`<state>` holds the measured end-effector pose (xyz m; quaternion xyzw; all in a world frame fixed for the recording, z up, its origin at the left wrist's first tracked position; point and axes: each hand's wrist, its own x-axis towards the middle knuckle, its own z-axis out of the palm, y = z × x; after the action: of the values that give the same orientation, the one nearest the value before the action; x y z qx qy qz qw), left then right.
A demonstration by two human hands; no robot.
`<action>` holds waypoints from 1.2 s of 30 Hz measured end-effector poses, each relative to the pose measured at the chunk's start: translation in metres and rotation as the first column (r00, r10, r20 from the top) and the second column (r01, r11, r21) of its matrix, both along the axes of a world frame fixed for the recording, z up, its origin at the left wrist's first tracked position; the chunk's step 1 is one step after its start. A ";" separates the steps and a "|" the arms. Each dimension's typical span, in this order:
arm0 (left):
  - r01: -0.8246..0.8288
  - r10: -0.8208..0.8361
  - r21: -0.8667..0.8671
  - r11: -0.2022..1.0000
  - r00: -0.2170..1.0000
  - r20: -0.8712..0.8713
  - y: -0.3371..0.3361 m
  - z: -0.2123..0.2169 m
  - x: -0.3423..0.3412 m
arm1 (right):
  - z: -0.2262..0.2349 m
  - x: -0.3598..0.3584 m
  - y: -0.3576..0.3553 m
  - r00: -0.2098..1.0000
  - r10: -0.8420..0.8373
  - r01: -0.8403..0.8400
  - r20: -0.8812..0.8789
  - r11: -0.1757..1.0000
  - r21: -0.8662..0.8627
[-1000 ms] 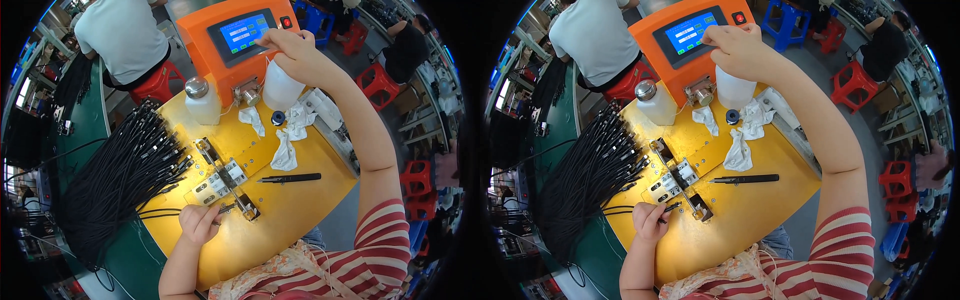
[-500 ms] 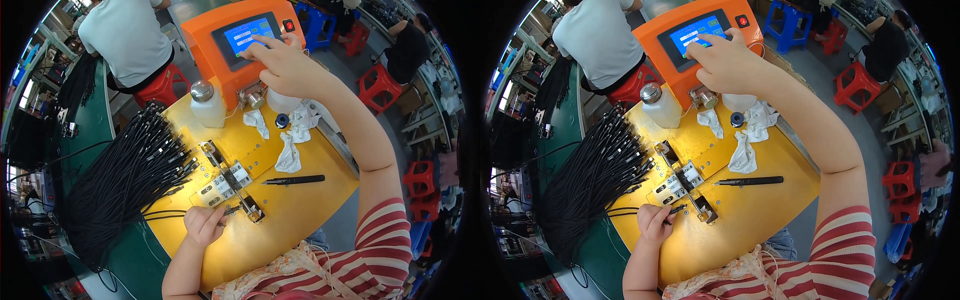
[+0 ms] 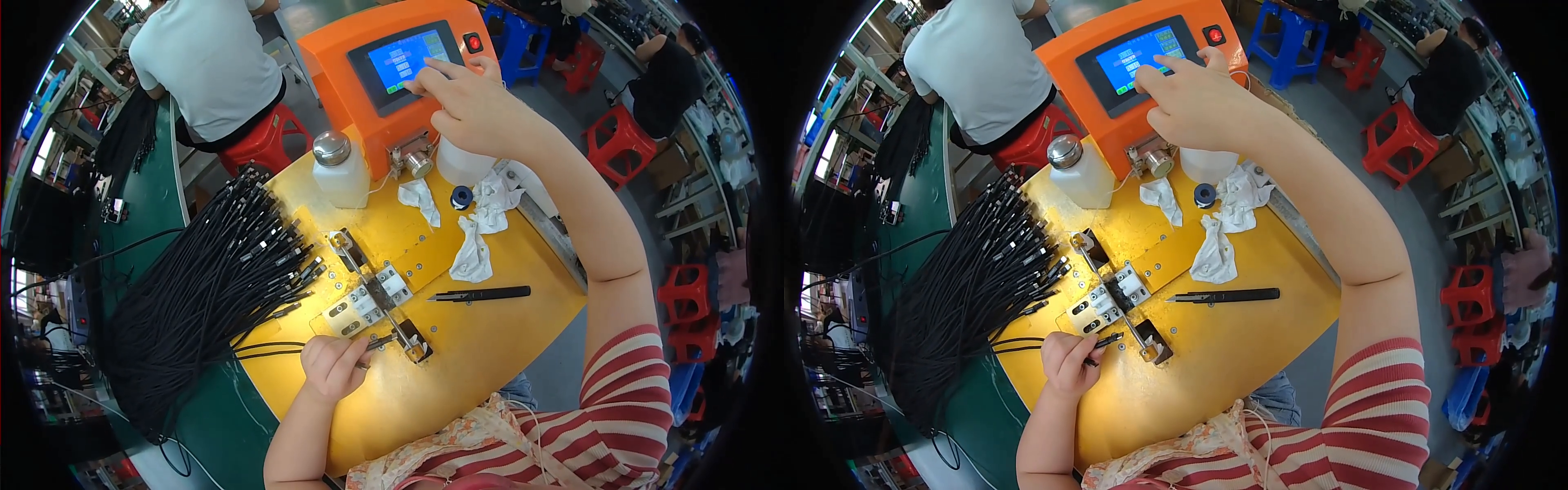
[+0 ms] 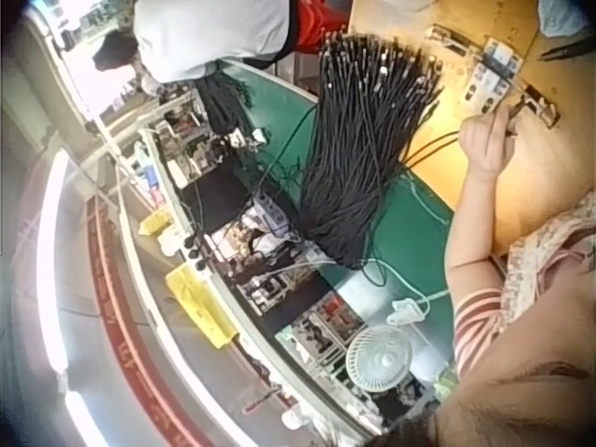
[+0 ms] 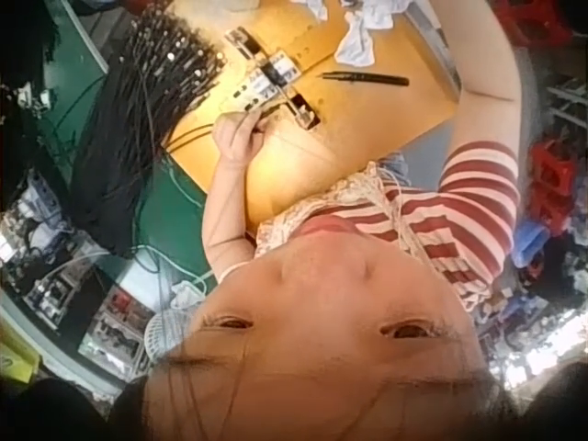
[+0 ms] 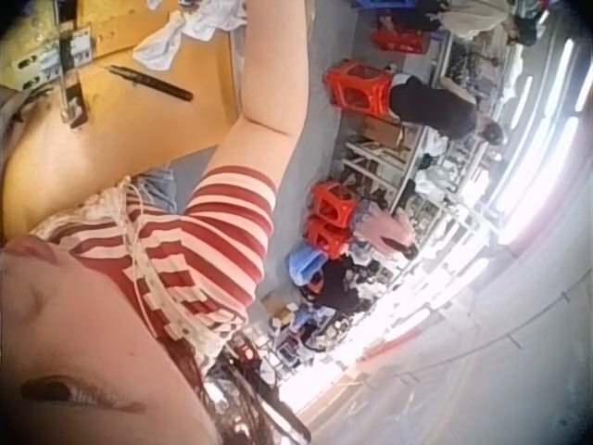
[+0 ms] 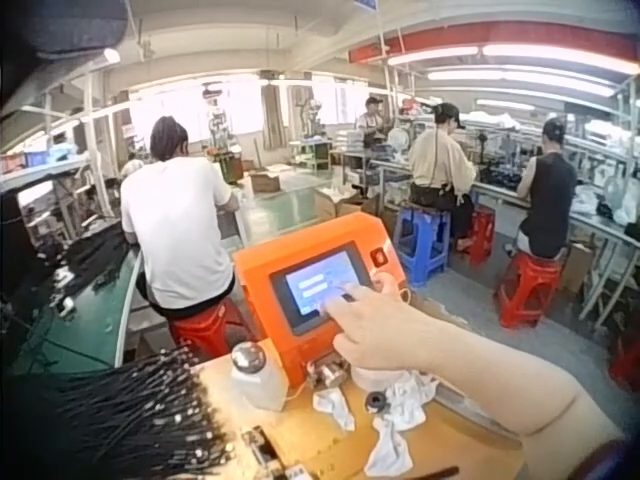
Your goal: The recorder is processing black cables using a specialized machine at a factory workstation.
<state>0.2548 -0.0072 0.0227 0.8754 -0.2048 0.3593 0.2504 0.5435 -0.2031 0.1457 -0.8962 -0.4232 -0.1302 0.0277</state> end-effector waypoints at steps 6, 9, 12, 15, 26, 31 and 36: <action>0.004 -0.004 0.001 1.000 1.000 0.020 0.000 -0.001 0.000 | 0.003 -0.003 -0.010 0.998 0.023 -0.025 0.058 0.999 0.026; 0.002 -0.002 -0.001 1.000 1.000 0.017 0.000 0.000 0.001 | 0.008 -0.009 -0.013 0.998 -0.027 0.025 0.057 0.999 0.046; 0.005 -0.005 -0.013 1.000 1.000 0.026 0.000 -0.001 0.000 | 0.014 -0.007 -0.020 0.990 -0.099 0.102 -0.098 0.994 0.032; 0.006 -0.006 -0.015 1.000 1.000 0.019 0.000 -0.001 0.000 | 0.011 0.002 -0.031 0.995 -0.089 0.093 -0.038 0.984 0.151; -0.006 0.006 -0.003 1.000 1.000 0.012 -0.001 -0.002 0.001 | 0.018 0.006 -0.023 0.954 -0.153 0.184 -0.258 0.977 0.104; -0.031 0.031 0.003 1.000 0.999 0.030 -0.001 -0.004 0.001 | 0.005 0.024 -0.031 0.955 -0.172 0.222 -0.240 0.954 0.199; -0.025 0.025 0.002 1.000 0.999 0.032 0.001 -0.005 0.002 | 0.006 0.024 -0.030 0.939 -0.173 0.232 -0.298 0.956 0.177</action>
<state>0.2565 -0.0061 0.0181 0.8723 -0.1983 0.3760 0.2418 0.5678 -0.2330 0.1517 -0.9366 -0.3040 -0.0482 0.1676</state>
